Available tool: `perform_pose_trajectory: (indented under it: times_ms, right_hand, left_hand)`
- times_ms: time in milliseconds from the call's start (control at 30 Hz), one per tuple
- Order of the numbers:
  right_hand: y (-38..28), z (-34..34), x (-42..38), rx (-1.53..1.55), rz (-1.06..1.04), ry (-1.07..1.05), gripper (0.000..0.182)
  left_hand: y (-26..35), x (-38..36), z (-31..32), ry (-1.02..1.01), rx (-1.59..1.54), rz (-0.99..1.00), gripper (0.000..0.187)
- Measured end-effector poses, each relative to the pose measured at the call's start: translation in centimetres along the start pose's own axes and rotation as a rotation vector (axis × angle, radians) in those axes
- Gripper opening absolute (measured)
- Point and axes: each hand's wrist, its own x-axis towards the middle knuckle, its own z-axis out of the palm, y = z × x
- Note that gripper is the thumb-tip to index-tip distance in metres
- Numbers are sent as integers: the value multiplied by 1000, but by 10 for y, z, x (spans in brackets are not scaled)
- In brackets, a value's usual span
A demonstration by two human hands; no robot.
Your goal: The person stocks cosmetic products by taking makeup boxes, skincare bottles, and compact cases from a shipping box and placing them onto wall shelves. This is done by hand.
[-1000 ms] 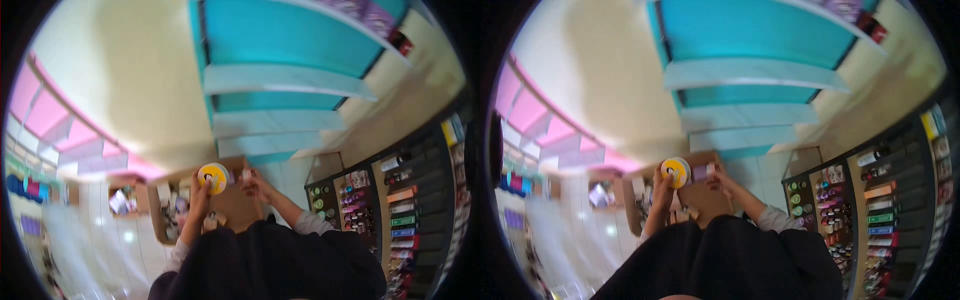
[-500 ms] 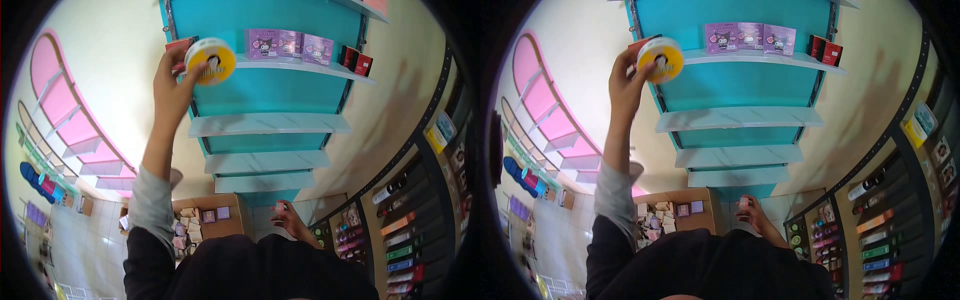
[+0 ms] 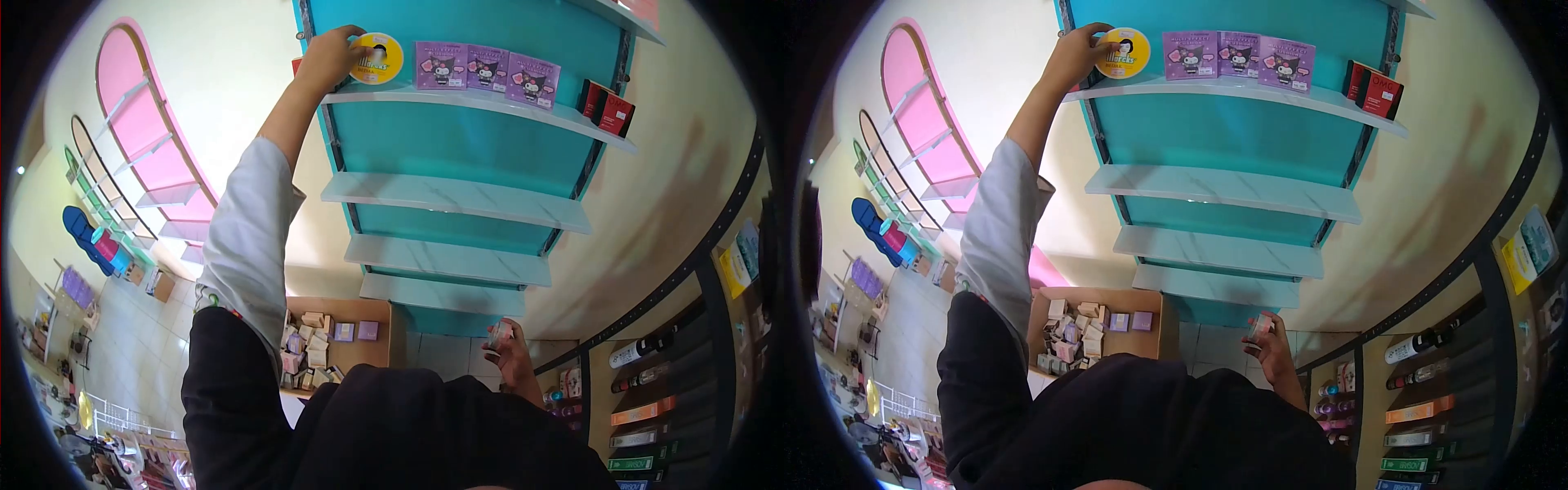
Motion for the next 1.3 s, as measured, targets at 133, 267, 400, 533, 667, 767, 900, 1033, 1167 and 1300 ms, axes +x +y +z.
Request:
perform_pose_trajectory:
  times_ms: [133, 267, 400, 533, 667, 767, 900, 1033, 1167, 1300]
  right_hand:
    - [-5, 4, 2, -15, -12, -27, 44]
    - [-8, 1, 7, 15, -1, -43, 45]
    - [-10, -2, 11, 25, -7, -42, 45]
    - [-13, 1, 10, 68, -3, -28, 45]
    - [-15, 4, 9, 68, -18, -14, 44]
    - [-17, 4, 7, 81, -38, -7, 44]
    - [-17, 1, 8, 92, -58, 15, 44]
    - [-17, 0, 9, 78, -73, 9, 44]
    - [-17, 3, 10, 92, -70, 10, 44]
    - [-17, 6, 10, 89, -73, -11, 44]
  left_hand:
    - [4, 5, 10, -37, 33, -10, 41]
    - [4, 12, 17, -76, 91, -1, 37]
    - [-9, 32, 28, -96, 114, 48, 37]
    - [-9, 47, 37, -152, 182, 50, 36]
    - [-8, 64, 39, -244, 227, 32, 34]
    - [-10, 74, 41, -308, 277, 28, 35]
    - [-16, 82, 48, -306, 288, 58, 35]
    - [-13, 80, 51, -281, 266, 51, 35]
    - [-21, 79, 56, -206, 252, 85, 28]
    - [-17, 87, 53, -260, 383, 111, 26]
